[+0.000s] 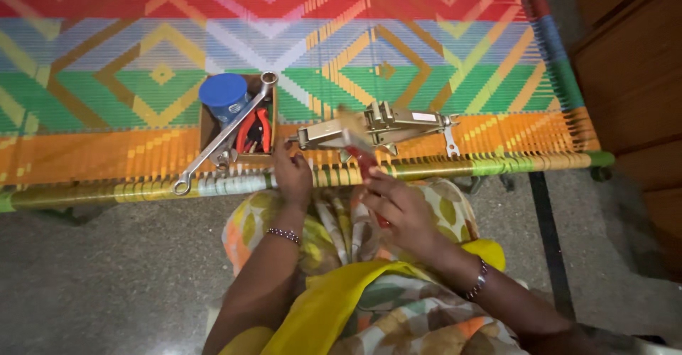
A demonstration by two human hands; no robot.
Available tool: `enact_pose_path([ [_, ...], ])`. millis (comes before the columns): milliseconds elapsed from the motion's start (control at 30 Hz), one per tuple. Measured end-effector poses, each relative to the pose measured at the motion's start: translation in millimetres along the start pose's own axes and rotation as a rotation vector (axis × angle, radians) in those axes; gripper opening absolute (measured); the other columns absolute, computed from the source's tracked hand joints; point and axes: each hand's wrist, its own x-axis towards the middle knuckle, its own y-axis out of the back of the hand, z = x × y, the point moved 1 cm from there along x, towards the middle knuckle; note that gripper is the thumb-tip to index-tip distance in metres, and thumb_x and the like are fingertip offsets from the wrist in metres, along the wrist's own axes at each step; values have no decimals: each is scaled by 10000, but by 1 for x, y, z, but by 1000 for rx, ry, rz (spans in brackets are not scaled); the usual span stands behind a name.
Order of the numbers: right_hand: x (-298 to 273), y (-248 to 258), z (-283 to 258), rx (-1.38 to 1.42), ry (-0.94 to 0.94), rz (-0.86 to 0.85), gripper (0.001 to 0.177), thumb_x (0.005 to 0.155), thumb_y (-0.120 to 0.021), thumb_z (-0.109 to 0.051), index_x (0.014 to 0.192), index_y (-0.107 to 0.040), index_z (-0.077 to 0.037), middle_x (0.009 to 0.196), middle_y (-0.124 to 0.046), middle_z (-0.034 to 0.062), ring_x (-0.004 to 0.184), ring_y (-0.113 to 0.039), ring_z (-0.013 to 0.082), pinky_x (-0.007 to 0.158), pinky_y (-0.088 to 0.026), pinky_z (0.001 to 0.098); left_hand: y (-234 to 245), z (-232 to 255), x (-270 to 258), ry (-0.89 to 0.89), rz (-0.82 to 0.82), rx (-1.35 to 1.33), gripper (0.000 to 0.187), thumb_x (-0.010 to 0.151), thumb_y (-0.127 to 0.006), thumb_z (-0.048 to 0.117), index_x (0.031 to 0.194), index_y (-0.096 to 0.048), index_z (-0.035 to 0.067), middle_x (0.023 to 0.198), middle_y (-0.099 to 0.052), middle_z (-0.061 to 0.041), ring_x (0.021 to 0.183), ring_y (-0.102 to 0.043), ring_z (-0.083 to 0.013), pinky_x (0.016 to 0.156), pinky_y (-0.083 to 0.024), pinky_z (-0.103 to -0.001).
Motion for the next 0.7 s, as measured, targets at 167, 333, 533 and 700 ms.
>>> enact_pose_path([
  [167,10,-7,-1,-101,-66,-148,422,711,-766,-29,1119,-706,-120,1278,-682,82,1259,-643,330,977,-553,418,3,5,0,-15,54,25,627,905,-582,37,1509,-421,-8,1366,-596,-258,1201,-631,-384,989,-520,-433],
  [333,7,2,-21,53,-85,-175,338,761,-774,-105,1084,-675,-131,1248,-689,73,1229,-669,305,997,-568,415,-2,-1,2,-137,115,86,592,901,-594,4,1472,-445,-47,1357,-582,-296,1221,-604,-433,1048,-477,-462],
  [533,24,-7,-2,-69,-122,-159,279,719,-734,-69,984,-650,-92,1244,-712,107,1215,-665,328,954,-573,432,-20,-47,5,-164,145,-44,584,872,-544,-55,1450,-484,3,1256,-662,-224,1171,-645,-405,983,-506,-448],
  [700,19,-21,-8,340,-395,-182,297,824,-742,-73,1114,-732,-133,1208,-732,54,1075,-738,221,862,-614,363,-51,-99,22,171,90,-695,476,974,-492,-48,1429,-533,85,1148,-689,-89,864,-653,-191,738,-551,-322],
])
